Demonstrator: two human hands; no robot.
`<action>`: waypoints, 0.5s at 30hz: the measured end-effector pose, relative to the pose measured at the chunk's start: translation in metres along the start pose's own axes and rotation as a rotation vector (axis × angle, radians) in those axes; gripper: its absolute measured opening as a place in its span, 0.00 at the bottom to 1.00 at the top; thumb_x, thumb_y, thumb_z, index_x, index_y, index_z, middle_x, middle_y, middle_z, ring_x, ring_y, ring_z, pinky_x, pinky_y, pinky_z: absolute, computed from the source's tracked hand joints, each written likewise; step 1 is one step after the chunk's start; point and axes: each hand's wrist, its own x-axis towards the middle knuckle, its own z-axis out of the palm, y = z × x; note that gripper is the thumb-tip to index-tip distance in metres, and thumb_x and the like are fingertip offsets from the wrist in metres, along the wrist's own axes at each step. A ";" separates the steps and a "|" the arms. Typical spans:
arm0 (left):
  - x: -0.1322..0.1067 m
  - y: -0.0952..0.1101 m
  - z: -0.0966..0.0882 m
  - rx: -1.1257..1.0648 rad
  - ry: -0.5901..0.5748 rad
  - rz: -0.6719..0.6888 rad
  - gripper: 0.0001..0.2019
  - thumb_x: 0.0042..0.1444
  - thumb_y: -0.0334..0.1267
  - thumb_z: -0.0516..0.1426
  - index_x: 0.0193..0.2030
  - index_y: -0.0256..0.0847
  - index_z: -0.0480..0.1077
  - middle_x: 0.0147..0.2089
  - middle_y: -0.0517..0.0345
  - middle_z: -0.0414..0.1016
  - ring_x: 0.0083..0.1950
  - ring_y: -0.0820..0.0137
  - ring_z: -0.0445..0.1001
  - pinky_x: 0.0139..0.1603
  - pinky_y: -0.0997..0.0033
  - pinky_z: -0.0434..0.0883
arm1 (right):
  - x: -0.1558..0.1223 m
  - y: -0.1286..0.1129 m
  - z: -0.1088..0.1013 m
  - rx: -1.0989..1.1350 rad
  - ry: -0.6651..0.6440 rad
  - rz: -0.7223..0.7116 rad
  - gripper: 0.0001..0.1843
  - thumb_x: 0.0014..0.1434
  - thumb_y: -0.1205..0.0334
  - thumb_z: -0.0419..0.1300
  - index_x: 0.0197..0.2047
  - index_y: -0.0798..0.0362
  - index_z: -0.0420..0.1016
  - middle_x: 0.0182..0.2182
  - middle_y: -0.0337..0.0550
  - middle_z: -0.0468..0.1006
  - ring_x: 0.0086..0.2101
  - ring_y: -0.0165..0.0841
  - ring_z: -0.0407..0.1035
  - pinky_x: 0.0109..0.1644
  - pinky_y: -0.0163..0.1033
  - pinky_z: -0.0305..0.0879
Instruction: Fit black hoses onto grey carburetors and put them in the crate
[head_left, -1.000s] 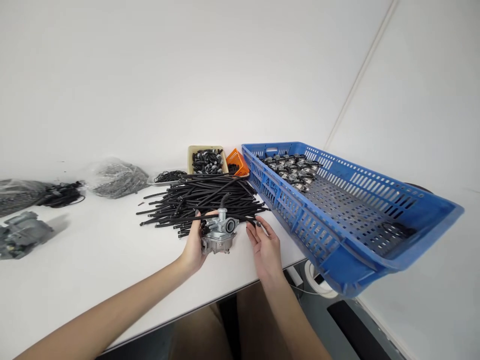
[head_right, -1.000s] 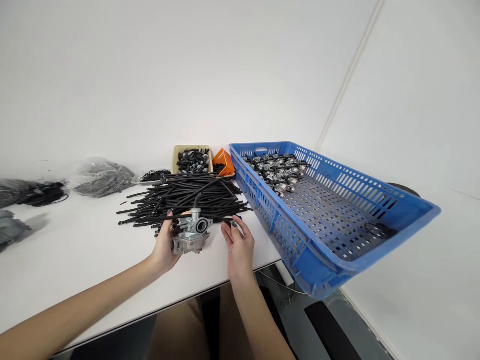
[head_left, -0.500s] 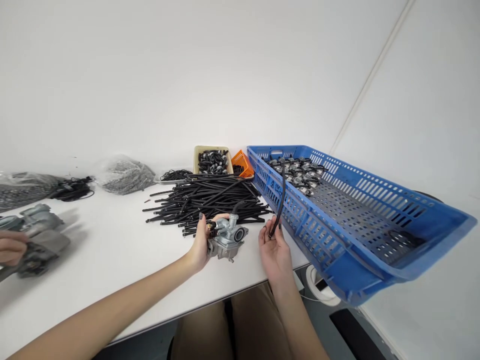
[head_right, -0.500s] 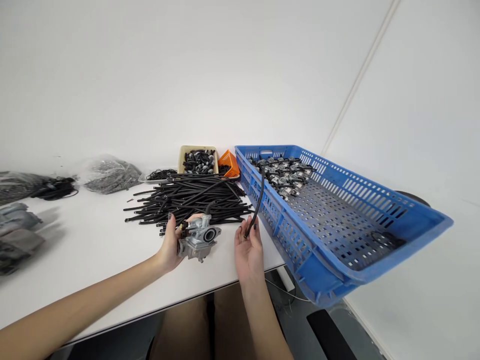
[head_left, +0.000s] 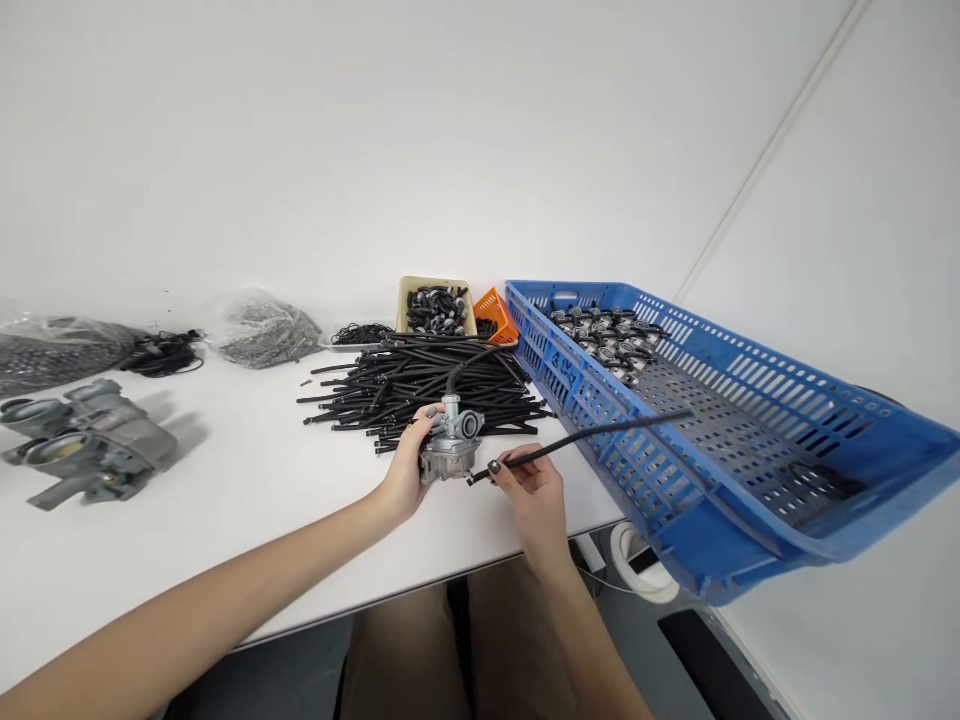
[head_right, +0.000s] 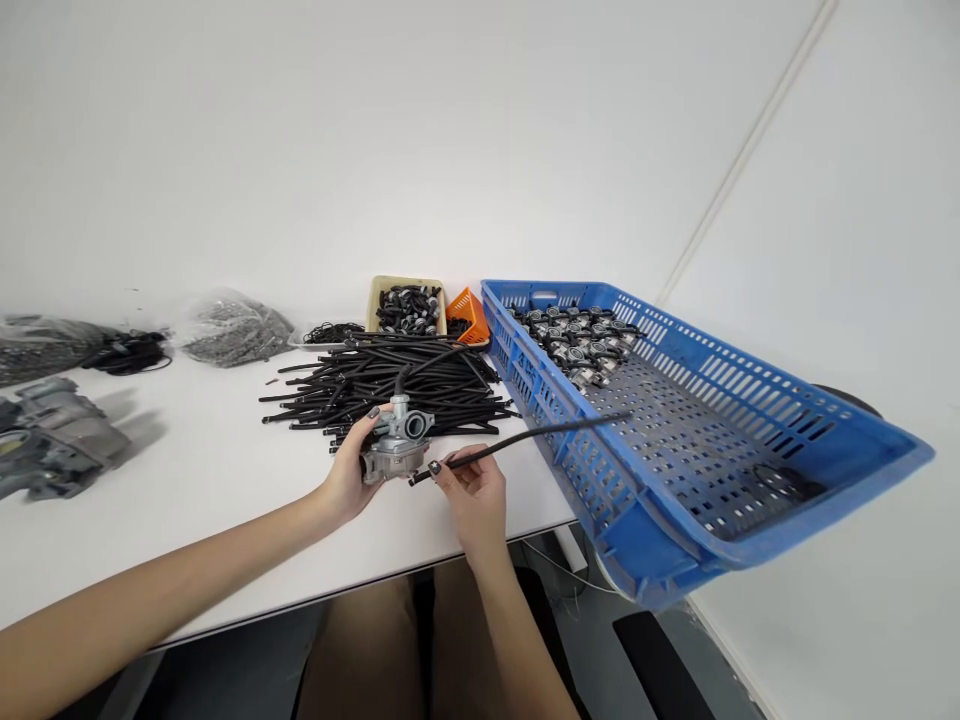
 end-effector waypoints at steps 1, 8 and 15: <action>0.000 0.000 0.000 -0.001 0.004 0.000 0.25 0.48 0.54 0.65 0.48 0.44 0.67 0.37 0.59 0.71 0.31 0.63 0.76 0.19 0.69 0.73 | -0.001 0.000 0.001 -0.005 0.007 -0.015 0.18 0.48 0.55 0.76 0.32 0.51 0.70 0.29 0.36 0.77 0.28 0.29 0.74 0.36 0.36 0.71; 0.001 0.001 0.001 0.001 0.033 -0.009 0.25 0.47 0.54 0.64 0.49 0.44 0.67 0.39 0.57 0.72 0.33 0.63 0.76 0.19 0.70 0.72 | -0.004 -0.007 0.005 -0.050 0.021 -0.022 0.19 0.52 0.53 0.73 0.32 0.51 0.67 0.30 0.34 0.75 0.26 0.29 0.77 0.35 0.36 0.71; 0.000 0.002 0.003 0.001 0.052 0.002 0.25 0.45 0.53 0.65 0.47 0.44 0.67 0.38 0.59 0.68 0.32 0.63 0.74 0.18 0.68 0.73 | -0.003 -0.009 0.005 -0.271 -0.095 0.081 0.14 0.59 0.51 0.65 0.30 0.51 0.70 0.22 0.35 0.74 0.26 0.30 0.72 0.34 0.35 0.66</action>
